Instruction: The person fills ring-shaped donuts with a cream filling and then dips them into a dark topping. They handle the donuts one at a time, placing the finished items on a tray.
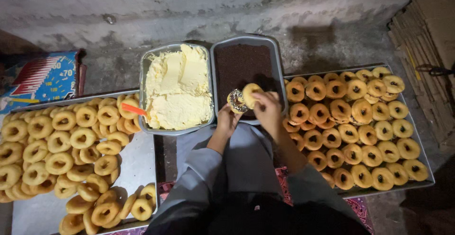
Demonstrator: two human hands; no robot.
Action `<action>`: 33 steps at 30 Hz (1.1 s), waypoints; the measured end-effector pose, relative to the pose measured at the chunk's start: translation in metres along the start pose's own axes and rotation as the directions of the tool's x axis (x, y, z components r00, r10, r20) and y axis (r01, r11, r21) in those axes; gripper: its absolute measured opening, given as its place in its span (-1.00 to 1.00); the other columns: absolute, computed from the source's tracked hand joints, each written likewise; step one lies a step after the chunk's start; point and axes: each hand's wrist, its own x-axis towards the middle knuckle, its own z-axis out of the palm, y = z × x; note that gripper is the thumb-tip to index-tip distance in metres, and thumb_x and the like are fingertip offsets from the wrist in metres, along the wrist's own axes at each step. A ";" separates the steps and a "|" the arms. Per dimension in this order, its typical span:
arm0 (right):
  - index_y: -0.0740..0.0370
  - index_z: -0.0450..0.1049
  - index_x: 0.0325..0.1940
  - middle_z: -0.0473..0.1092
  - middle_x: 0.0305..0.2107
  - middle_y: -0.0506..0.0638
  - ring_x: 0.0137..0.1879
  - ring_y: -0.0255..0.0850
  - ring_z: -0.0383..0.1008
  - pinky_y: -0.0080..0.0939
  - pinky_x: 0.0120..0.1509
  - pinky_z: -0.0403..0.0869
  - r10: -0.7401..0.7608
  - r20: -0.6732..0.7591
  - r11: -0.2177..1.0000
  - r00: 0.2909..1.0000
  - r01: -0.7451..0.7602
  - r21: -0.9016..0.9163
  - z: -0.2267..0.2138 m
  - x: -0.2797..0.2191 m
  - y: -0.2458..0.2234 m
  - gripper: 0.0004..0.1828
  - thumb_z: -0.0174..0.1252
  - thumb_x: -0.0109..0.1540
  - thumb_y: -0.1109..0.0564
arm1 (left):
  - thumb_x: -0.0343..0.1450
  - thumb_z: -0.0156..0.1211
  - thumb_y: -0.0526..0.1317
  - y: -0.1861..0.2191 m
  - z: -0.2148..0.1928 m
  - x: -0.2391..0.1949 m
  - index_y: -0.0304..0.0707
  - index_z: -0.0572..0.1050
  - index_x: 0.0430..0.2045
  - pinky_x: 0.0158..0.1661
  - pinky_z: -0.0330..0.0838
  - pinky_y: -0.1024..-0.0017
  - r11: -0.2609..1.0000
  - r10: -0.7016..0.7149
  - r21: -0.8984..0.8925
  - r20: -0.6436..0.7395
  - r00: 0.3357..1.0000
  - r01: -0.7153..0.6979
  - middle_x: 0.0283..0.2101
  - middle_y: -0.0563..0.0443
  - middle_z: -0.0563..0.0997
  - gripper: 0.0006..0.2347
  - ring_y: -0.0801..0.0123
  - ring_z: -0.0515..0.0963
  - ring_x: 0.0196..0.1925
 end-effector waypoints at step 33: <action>0.25 0.38 0.06 0.34 -0.08 0.08 0.07 0.04 0.34 0.12 0.22 0.40 0.950 0.147 0.172 0.274 -0.857 0.485 -0.112 -0.148 0.153 -0.69 0.22 0.30 0.10 | 0.52 0.08 -0.35 0.148 -0.186 -0.293 -0.35 0.49 -0.06 -0.23 0.42 0.42 0.729 0.679 0.546 -0.498 0.540 -0.414 -0.15 -0.11 0.59 -0.84 0.27 0.56 -0.16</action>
